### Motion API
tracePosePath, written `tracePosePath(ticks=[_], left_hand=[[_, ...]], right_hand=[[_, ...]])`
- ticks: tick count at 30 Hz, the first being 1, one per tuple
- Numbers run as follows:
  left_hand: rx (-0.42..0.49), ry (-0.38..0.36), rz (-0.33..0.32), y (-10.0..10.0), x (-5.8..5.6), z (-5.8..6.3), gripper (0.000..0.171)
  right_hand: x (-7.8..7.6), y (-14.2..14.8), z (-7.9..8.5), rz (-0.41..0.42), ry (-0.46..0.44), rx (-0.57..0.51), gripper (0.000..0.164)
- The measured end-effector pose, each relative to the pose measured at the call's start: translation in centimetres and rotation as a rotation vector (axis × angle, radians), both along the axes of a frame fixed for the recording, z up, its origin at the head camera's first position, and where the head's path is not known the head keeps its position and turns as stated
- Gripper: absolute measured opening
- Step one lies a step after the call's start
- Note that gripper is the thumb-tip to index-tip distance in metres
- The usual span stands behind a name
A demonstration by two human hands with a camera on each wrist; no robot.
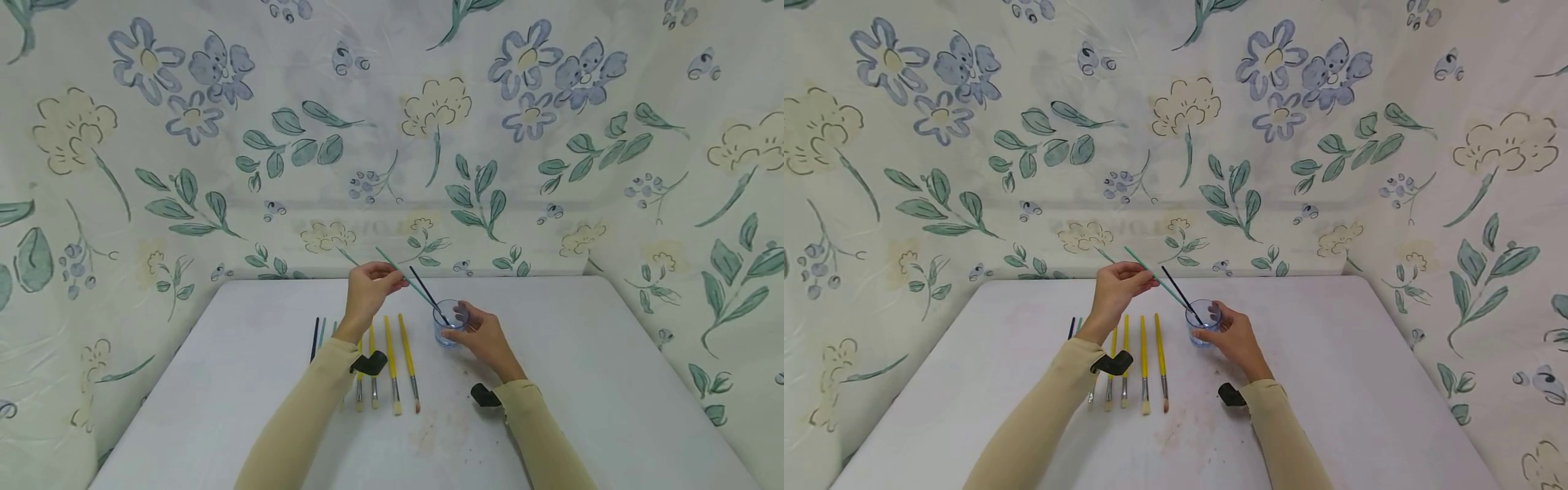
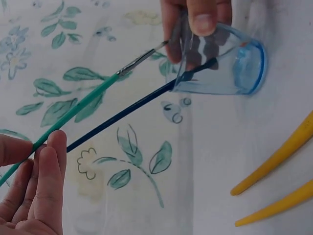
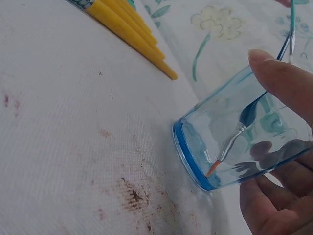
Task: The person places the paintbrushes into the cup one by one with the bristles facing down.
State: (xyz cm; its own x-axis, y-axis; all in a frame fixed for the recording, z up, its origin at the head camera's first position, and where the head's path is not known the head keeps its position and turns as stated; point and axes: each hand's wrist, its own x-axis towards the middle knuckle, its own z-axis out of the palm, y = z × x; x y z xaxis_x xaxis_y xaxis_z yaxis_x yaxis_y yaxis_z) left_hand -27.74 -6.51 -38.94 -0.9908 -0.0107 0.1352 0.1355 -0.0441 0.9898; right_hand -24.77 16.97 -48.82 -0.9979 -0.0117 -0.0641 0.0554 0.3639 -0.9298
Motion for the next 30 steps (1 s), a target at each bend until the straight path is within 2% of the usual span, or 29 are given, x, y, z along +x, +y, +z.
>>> tracePosePath(ticks=[11,20,30], left_hand=[[-0.129,0.058,-0.006,2.0,-0.1,-1.4,0.009],[-0.171,0.045,-0.005,2.9,0.3,-2.5,0.011],[-0.206,0.044,-0.012,3.2,0.6,-2.9,0.013]], right_hand=[[-0.1,0.0,-0.1,-0.009,0.003,0.005,0.088],[-0.2,0.1,-0.1,0.001,0.009,-0.012,0.09],[-0.1,0.1,-0.2,0.002,0.023,0.001,0.09]])
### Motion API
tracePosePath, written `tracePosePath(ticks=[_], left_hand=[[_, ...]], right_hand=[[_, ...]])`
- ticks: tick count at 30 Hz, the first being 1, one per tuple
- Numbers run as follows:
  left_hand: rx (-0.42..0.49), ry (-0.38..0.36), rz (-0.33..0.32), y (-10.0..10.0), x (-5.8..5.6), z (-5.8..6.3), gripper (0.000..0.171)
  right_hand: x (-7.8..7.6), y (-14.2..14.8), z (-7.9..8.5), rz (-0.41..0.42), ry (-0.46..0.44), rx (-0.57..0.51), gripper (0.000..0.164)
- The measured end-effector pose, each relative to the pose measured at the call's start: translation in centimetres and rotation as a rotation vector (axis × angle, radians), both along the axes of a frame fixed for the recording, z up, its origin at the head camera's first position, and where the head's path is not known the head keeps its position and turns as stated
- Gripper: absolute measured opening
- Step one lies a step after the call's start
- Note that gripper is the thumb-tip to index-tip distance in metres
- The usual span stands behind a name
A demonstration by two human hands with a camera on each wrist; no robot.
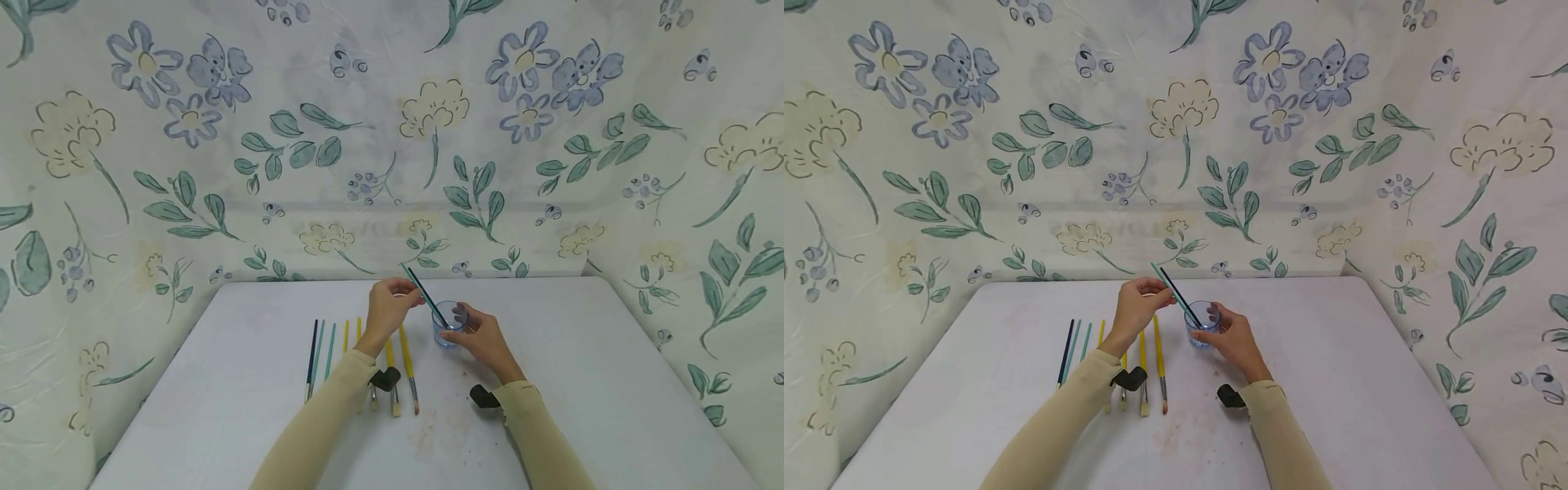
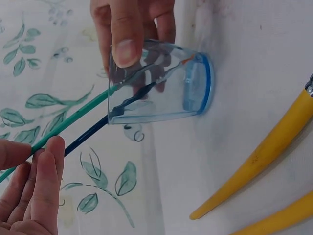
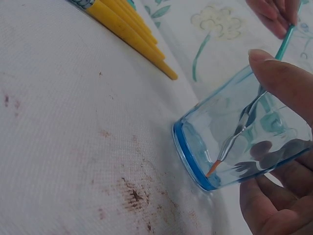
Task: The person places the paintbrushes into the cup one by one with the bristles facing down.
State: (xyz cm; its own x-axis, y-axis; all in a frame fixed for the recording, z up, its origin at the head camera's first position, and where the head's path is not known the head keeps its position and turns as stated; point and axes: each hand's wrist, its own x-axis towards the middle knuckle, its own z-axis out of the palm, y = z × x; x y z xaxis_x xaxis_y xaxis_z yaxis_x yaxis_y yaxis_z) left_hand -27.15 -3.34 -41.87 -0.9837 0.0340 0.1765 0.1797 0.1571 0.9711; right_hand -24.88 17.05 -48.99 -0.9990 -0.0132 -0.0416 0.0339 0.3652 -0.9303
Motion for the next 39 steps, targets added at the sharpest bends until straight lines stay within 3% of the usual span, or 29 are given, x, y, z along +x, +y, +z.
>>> tracePosePath(ticks=[39], left_hand=[[-0.051,-0.002,-0.006,0.24,0.3,-0.59,0.014]], right_hand=[[0.09,-0.05,-0.03,-0.005,0.004,0.007,0.088]])
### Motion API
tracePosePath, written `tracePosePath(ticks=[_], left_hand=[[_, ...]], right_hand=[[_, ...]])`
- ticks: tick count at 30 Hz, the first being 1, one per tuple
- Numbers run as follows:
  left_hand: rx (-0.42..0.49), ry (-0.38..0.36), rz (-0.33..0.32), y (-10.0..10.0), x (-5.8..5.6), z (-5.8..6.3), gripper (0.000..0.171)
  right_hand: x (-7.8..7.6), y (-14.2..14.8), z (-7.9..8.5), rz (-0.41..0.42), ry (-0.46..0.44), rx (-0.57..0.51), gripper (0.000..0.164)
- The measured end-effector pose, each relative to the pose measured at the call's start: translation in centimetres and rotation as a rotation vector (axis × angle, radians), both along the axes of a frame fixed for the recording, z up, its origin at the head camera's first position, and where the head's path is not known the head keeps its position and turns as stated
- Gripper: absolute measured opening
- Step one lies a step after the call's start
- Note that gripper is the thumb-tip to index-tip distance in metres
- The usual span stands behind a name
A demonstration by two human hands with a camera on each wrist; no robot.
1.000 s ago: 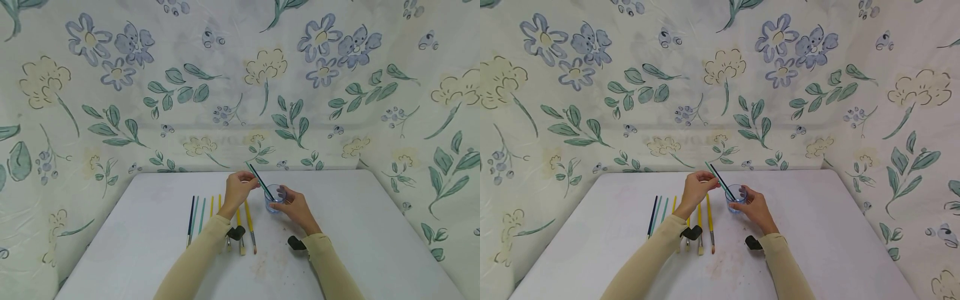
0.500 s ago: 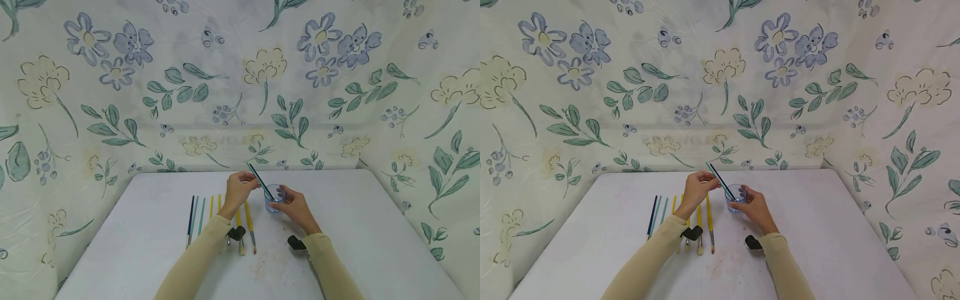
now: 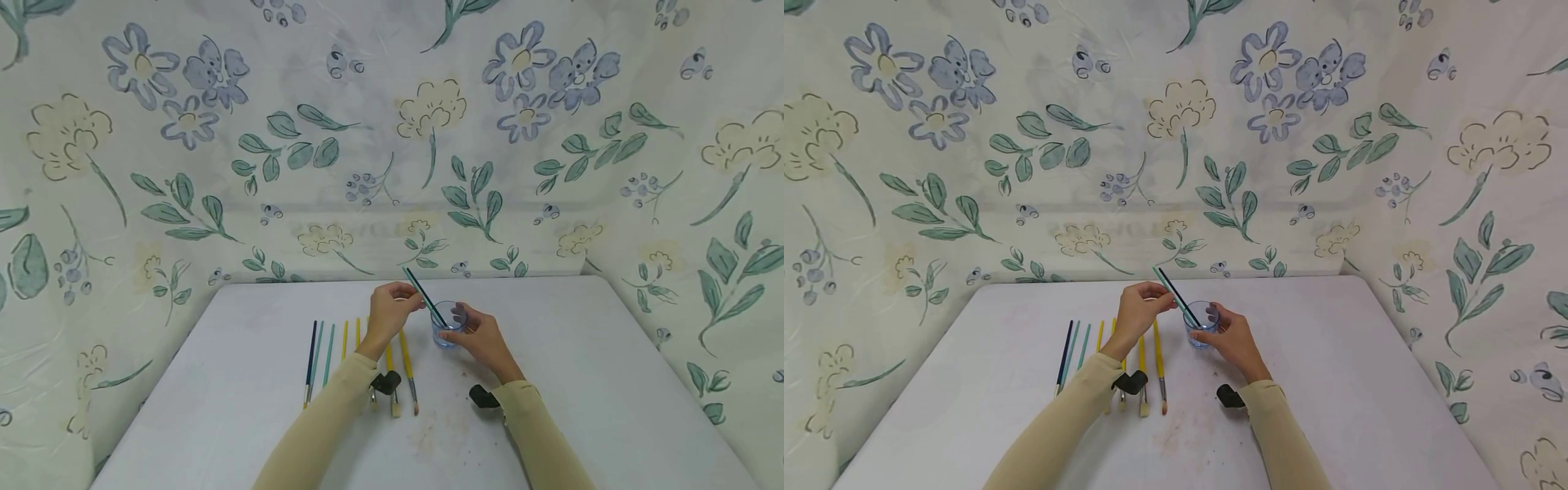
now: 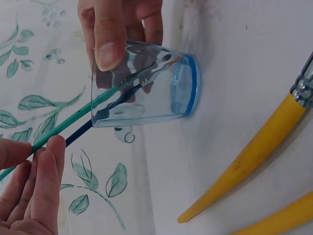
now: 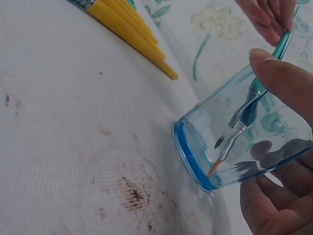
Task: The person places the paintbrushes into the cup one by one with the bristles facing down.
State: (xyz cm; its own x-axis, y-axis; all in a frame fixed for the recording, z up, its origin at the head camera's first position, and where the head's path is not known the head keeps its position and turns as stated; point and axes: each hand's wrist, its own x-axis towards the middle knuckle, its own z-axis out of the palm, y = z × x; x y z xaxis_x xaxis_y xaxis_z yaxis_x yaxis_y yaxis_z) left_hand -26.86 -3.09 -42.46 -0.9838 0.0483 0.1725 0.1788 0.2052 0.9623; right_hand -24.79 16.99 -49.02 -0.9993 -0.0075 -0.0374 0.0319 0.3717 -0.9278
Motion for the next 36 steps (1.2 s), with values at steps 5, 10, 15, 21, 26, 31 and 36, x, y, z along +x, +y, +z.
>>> tracePosePath(ticks=[5,10,15,21,26,31,36], left_hand=[[-0.01,-0.005,0.004,-0.02,-0.06,-0.08,0.014],[-0.029,0.004,0.005,-0.01,-0.09,-0.22,0.014],[-0.019,0.016,-0.005,0.01,-0.09,-0.34,0.013],[-0.041,-0.002,-0.016,0.0,0.01,-0.43,0.014],[-0.055,-0.023,-0.015,-0.16,0.2,-0.6,0.015],[-0.063,-0.03,-0.015,-0.45,0.2,-0.79,0.015],[-0.082,-0.031,-0.013,-0.92,0.31,-0.85,0.015]], right_hand=[[0.02,-0.02,-0.02,-0.002,0.003,0.004,0.088],[0.01,-0.01,-0.13,-0.001,0.004,-0.001,0.088],[-0.03,0.05,-0.21,0.004,0.007,-0.002,0.088],[-0.05,0.1,-0.16,0.008,0.007,-0.011,0.088],[-0.04,0.13,-0.18,0.008,0.007,-0.014,0.089],[-0.1,0.16,-0.22,0.01,0.009,-0.008,0.089],[-0.1,0.06,-0.12,0.001,0.0,0.0,0.089]])
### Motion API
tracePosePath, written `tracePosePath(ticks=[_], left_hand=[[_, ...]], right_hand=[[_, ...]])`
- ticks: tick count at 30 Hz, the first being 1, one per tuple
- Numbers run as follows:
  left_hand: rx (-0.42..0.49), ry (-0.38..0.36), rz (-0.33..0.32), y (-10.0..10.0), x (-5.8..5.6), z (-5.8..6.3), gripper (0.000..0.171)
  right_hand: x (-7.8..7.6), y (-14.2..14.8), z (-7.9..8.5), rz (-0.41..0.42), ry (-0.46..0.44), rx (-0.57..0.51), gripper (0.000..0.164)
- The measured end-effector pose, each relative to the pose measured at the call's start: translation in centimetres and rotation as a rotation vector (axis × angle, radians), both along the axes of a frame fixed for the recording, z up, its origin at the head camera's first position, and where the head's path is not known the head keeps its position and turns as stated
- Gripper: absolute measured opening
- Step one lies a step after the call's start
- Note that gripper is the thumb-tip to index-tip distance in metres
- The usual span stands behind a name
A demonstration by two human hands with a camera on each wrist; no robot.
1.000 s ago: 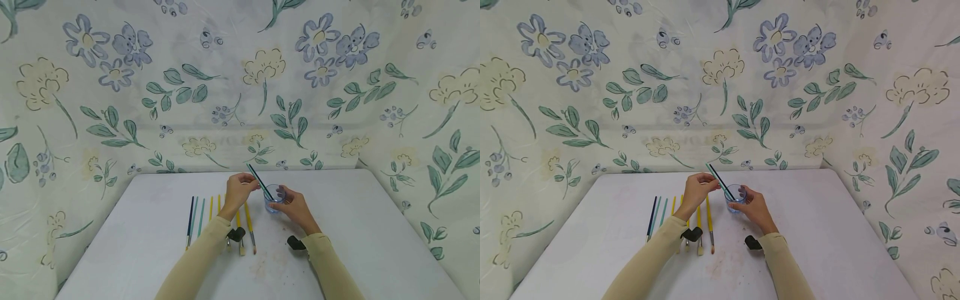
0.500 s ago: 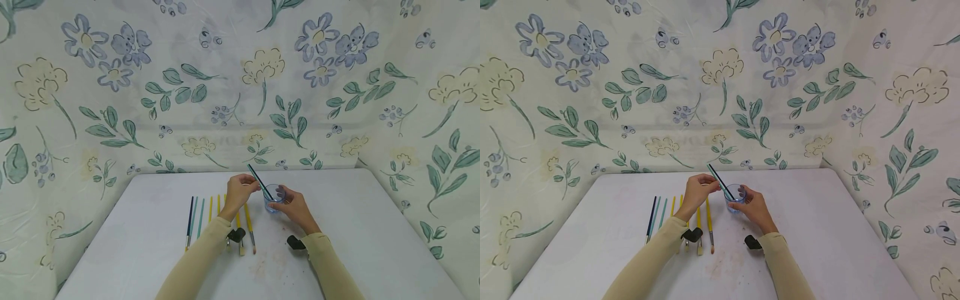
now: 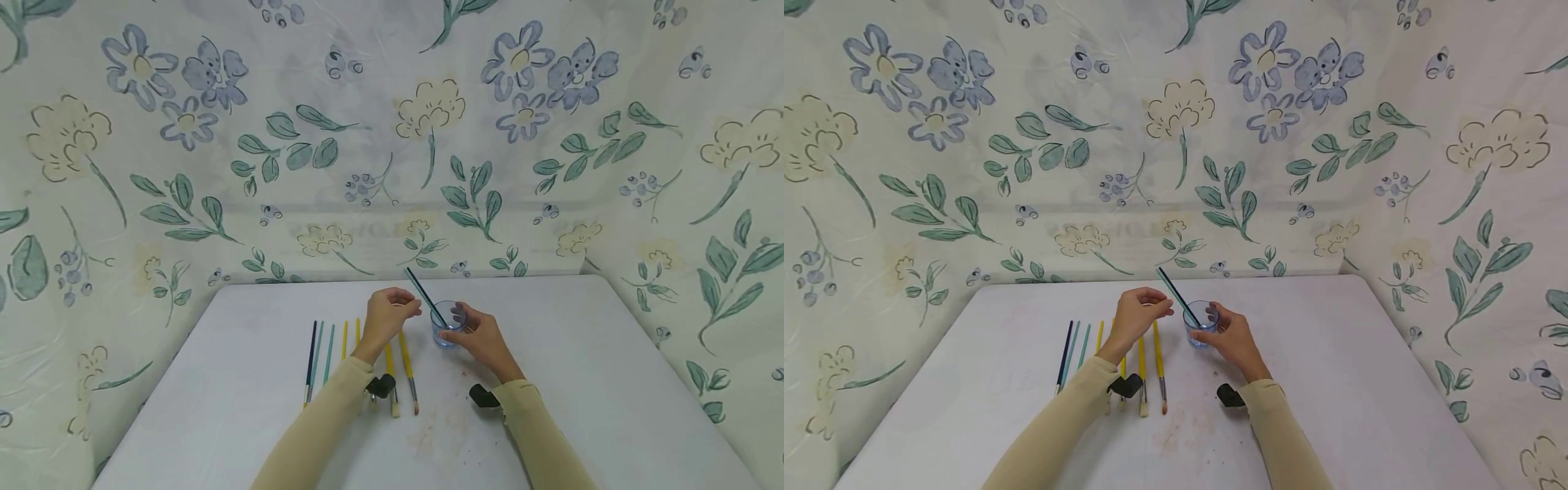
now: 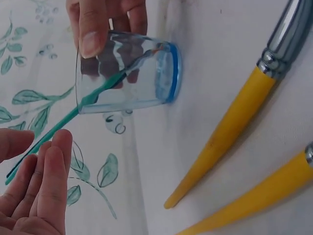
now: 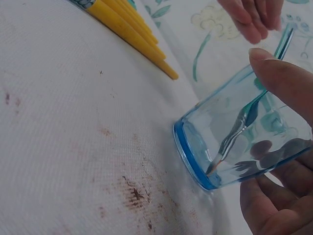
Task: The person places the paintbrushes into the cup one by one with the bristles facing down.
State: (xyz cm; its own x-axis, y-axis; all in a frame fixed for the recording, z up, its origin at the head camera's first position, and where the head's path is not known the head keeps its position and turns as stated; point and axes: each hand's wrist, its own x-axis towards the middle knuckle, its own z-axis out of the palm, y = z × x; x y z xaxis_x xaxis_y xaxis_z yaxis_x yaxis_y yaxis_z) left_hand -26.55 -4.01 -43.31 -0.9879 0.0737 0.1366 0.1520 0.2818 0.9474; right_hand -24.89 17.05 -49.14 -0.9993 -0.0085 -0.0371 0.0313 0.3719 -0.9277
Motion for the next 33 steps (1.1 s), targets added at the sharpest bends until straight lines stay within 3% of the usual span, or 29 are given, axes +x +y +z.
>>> tracePosePath(ticks=[10,23,33], left_hand=[[-0.031,-0.007,0.065,-3.3,0.1,0.1,0.014],[-0.153,-0.067,0.162,-11.8,0.6,1.2,0.026],[-0.311,-0.176,0.267,-16.4,1.6,-0.4,0.032]], right_hand=[[0.1,-0.2,0.1,0.009,0.003,-0.016,0.087],[0.1,-0.1,0.2,0.035,0.011,-0.059,0.089],[0.1,0.2,-0.2,0.028,0.012,-0.042,0.089]])
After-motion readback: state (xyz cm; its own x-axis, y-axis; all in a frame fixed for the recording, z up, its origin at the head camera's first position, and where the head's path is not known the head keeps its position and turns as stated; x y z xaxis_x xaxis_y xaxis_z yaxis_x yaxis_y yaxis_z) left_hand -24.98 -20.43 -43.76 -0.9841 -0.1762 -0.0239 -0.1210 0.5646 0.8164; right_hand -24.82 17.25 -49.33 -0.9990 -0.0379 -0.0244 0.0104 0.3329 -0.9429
